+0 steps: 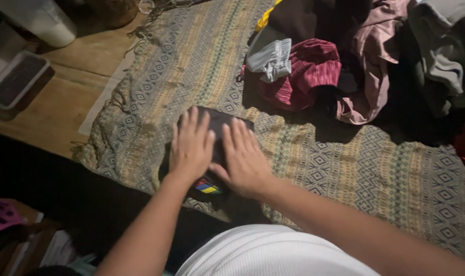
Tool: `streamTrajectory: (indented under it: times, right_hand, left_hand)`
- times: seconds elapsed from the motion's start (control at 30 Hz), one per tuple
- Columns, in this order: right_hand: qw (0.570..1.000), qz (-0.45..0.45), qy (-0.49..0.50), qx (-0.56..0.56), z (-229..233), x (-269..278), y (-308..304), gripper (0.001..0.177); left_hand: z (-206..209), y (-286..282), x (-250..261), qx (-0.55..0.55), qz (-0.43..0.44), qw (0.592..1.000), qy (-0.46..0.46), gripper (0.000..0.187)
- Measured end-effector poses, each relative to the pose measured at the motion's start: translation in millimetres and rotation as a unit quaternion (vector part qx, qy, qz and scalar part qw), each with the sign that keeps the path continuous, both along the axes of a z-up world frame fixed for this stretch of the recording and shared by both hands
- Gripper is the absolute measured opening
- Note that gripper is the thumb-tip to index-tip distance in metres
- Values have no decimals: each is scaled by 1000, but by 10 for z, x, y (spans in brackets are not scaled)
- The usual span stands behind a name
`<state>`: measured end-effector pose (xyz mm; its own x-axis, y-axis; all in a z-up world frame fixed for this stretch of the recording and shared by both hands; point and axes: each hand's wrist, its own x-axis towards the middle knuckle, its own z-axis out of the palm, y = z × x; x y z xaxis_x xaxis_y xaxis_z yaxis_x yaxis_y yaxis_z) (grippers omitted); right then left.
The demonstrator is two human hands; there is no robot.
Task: Folding various articles of clothing on a bed and organizing them into stacks.
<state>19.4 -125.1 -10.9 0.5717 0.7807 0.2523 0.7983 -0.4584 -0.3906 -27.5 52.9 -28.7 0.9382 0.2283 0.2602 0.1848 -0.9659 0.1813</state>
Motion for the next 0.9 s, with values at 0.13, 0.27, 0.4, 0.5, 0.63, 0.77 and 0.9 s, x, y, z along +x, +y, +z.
streamTrajectory:
  times: [0.13,0.27,0.4,0.5,0.63,0.77,0.9]
  right_hand:
    - [982,-57,94,-156,-296,56,-126,110]
    - [993,-36,54,-99,-431,127,-163,118]
    - [990,-13,89,-105,-336,202,-256,120]
    - [994,-19,42,-100,-213,349,-496,121]
    - [993,-101,-21,-52,-78,625,-1097,106]
    - [974,-218,-59,34,-15,841,-1834,93]
    - [949,-295,-108,40,-19,893,-2554,90]
  left_hand:
    - [-65,-33,-116,25,19,995,96,62]
    - [-32,-40,-65,22,23,996,83,69]
    - [97,-115,5,7,60,987,149,77]
    - [159,-143,120,12,77,987,143,83]
    - [312,-396,420,-28,37,993,108,85]
    - [314,-918,772,-60,-56,996,31,87]
    - [252,-1532,1057,-84,-148,985,-16,92]
